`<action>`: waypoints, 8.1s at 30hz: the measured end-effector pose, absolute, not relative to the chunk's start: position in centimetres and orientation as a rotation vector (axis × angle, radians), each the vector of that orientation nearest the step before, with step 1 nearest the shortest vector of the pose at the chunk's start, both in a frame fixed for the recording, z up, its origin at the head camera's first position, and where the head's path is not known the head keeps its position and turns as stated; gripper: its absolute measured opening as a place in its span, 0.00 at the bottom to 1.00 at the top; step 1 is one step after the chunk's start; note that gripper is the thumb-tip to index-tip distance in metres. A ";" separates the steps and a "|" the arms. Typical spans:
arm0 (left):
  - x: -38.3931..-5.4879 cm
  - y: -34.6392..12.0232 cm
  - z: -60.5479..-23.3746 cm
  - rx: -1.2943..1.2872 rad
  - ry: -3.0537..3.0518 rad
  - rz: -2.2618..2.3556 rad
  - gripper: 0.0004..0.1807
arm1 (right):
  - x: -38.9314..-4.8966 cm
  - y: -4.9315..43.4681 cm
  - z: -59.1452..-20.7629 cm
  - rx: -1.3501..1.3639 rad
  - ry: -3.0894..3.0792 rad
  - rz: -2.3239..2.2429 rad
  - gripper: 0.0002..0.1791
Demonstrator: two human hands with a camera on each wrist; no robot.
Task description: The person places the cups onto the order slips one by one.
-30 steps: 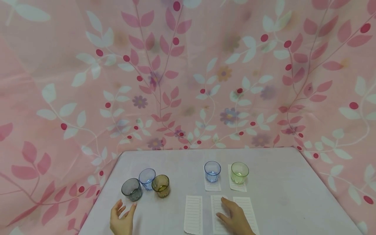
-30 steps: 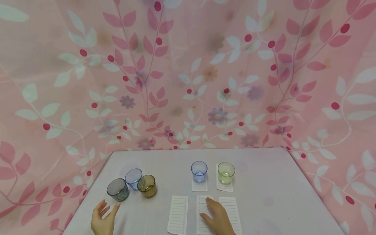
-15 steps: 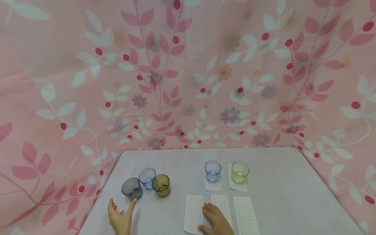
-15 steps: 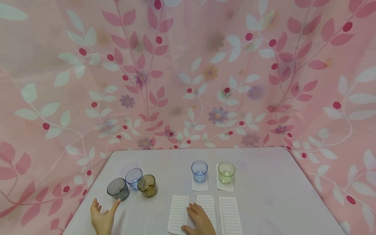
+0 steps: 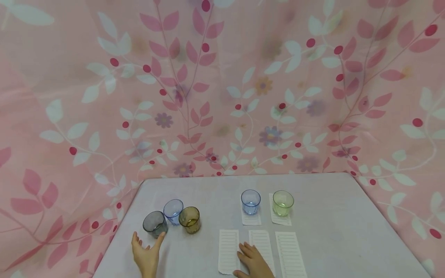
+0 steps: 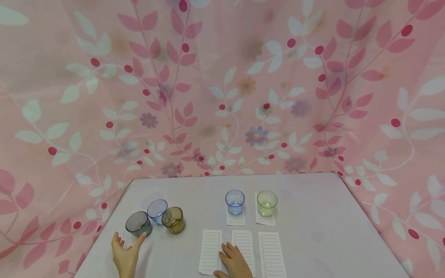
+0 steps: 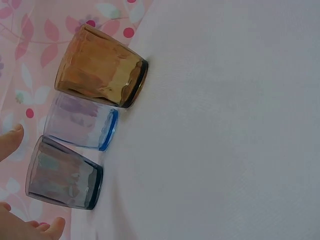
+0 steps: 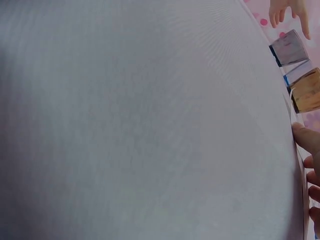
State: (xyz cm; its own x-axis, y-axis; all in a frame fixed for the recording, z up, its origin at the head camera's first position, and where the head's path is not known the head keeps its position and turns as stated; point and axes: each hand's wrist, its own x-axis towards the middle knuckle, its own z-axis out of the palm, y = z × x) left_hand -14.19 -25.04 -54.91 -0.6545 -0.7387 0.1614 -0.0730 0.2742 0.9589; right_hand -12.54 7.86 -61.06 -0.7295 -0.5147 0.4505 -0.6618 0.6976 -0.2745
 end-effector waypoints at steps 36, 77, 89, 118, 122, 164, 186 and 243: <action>-17.2 -26.0 -54.7 0.683 -2.020 -1.467 0.50 | -12.9 8.1 -61.9 1.000 -2.475 0.657 0.34; -17.3 -26.3 -56.2 0.715 -1.939 -1.558 0.47 | -13.1 7.1 -61.7 1.087 -2.511 0.723 0.31; -16.8 -26.4 -56.1 0.750 -1.883 -1.545 0.46 | -12.9 7.0 -61.9 1.041 -2.523 0.814 0.31; -13.4 -24.7 -50.5 0.587 -1.853 -1.496 0.42 | -12.9 7.2 -62.5 1.006 -2.505 0.882 0.32; -13.4 -24.3 -49.9 0.550 -1.855 -1.535 0.42 | -12.8 7.3 -62.2 0.999 -2.521 0.910 0.31; -13.3 -17.1 -50.2 0.156 -2.121 -1.763 0.43 | -13.0 7.2 -62.2 0.986 -2.502 0.940 0.32; -13.4 -15.1 -51.4 0.052 -2.148 -1.810 0.41 | -12.8 7.1 -61.8 0.945 -2.474 0.821 0.37; -13.1 -12.1 -57.7 0.081 -2.260 -1.995 0.42 | -13.1 7.3 -62.6 0.940 -2.431 0.862 0.35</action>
